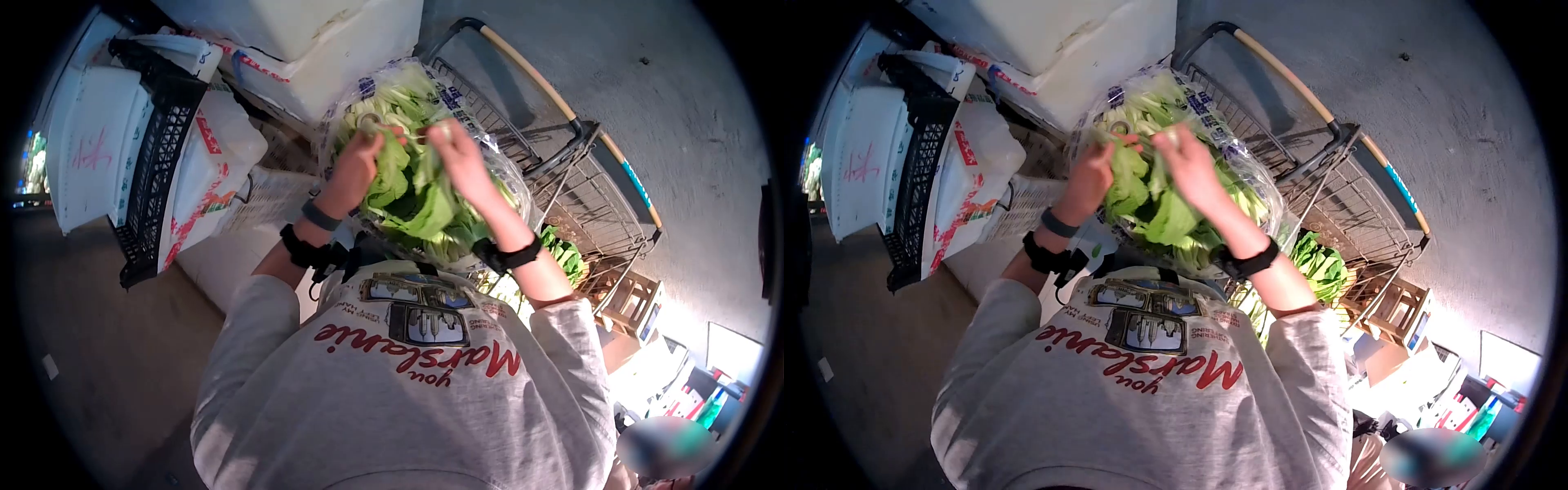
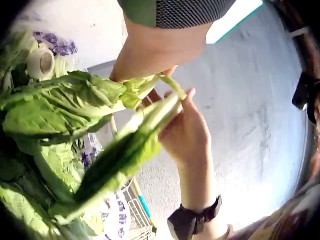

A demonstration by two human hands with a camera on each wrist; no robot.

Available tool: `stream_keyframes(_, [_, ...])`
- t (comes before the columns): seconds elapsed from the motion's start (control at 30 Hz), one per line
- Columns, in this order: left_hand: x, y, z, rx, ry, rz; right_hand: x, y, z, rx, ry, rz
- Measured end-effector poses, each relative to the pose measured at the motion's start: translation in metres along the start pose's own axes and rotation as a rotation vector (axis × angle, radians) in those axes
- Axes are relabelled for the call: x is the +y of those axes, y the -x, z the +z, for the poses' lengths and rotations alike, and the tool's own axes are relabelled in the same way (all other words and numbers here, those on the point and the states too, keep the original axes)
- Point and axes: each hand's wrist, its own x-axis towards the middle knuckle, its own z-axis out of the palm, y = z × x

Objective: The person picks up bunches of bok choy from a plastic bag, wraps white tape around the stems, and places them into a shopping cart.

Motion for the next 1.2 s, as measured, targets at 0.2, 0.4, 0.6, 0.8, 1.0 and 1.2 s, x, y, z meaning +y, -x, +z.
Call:
stream_keyframes(0.2, [-0.027, -0.016, 0.033, 0.134, 0.292, 0.008, 0.016, -0.004, 0.044, 0.143, -0.204, -0.067])
stream_keyframes(0.4, [-0.032, -0.027, 0.020, 0.088, 0.310, -0.131, 0.026, -0.002, 0.035, 0.060, -0.145, 0.003])
stream_keyframes(0.6, [0.000, -0.027, 0.003, -0.169, -0.041, -0.106, 0.025, -0.015, -0.015, -0.058, -0.810, 0.116])
stream_keyframes(0.8, [-0.002, -0.022, 0.028, -0.163, -0.225, -0.108, -0.002, -0.019, -0.038, -0.153, -0.897, 0.316])
stream_keyframes(1.0, [-0.009, -0.022, 0.043, 0.021, -0.091, -0.158, 0.003, -0.023, -0.028, -0.097, -0.630, 0.248])
stream_keyframes(1.2, [0.015, -0.015, 0.013, -0.028, 0.625, -0.248, -0.009, -0.015, -0.067, -0.014, -0.979, 0.251])
